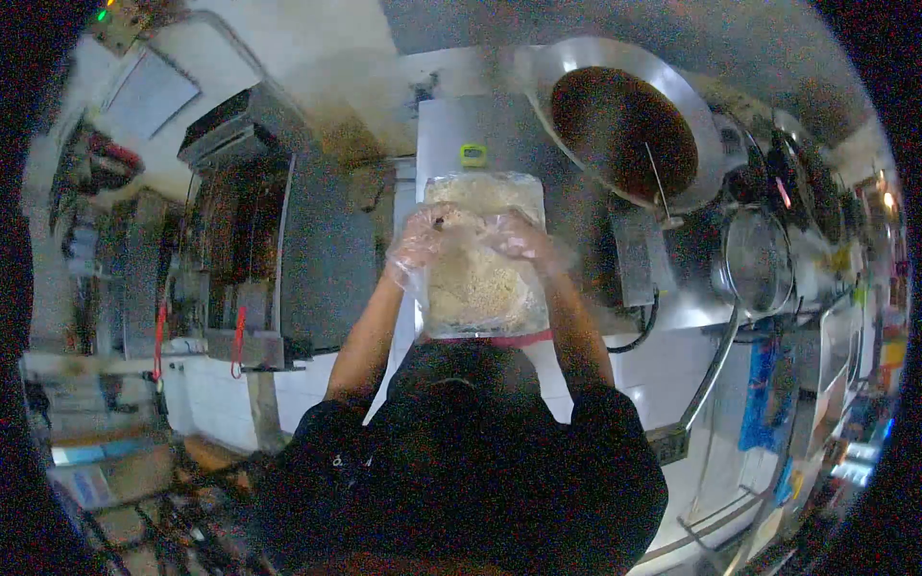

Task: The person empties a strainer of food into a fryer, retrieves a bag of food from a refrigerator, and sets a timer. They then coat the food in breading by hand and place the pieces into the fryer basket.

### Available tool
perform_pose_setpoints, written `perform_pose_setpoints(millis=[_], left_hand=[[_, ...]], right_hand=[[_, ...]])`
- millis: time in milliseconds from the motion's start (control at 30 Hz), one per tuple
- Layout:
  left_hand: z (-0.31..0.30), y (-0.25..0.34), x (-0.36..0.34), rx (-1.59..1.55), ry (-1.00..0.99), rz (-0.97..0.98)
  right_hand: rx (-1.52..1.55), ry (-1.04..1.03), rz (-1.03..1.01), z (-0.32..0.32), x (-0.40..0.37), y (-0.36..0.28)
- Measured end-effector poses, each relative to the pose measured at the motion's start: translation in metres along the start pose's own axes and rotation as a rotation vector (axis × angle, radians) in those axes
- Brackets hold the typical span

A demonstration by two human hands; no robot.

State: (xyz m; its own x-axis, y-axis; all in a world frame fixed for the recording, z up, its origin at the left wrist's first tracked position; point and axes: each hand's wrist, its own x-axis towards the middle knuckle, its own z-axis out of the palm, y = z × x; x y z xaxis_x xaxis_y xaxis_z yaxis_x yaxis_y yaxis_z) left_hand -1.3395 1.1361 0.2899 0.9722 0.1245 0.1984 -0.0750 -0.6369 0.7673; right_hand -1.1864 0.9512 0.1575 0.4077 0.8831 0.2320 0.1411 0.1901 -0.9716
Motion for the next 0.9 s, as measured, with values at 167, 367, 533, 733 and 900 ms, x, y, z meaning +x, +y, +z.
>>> perform_pose_setpoints(millis=[167,367,533,733,900], left_hand=[[0.002,0.004,-0.022,0.141,0.202,-0.056],[-0.052,-0.027,-0.113,-0.386,0.393,-0.366],[-0.09,-0.063,-0.209,-0.322,0.559,-0.445],[-0.152,-0.103,-0.305,-0.544,0.769,-0.36],[-0.225,-0.098,-0.366,-0.408,0.848,-0.552]], right_hand=[[0.231,0.041,0.203,-0.014,-0.019,0.0],[-0.83,0.16,-0.068,-0.019,-0.011,-0.023],[-0.892,0.08,-0.117,0.051,0.092,-0.084],[0.071,-0.256,-0.055,0.3,0.296,-0.185],[-0.508,-0.374,-0.511,0.474,0.458,-0.152]])
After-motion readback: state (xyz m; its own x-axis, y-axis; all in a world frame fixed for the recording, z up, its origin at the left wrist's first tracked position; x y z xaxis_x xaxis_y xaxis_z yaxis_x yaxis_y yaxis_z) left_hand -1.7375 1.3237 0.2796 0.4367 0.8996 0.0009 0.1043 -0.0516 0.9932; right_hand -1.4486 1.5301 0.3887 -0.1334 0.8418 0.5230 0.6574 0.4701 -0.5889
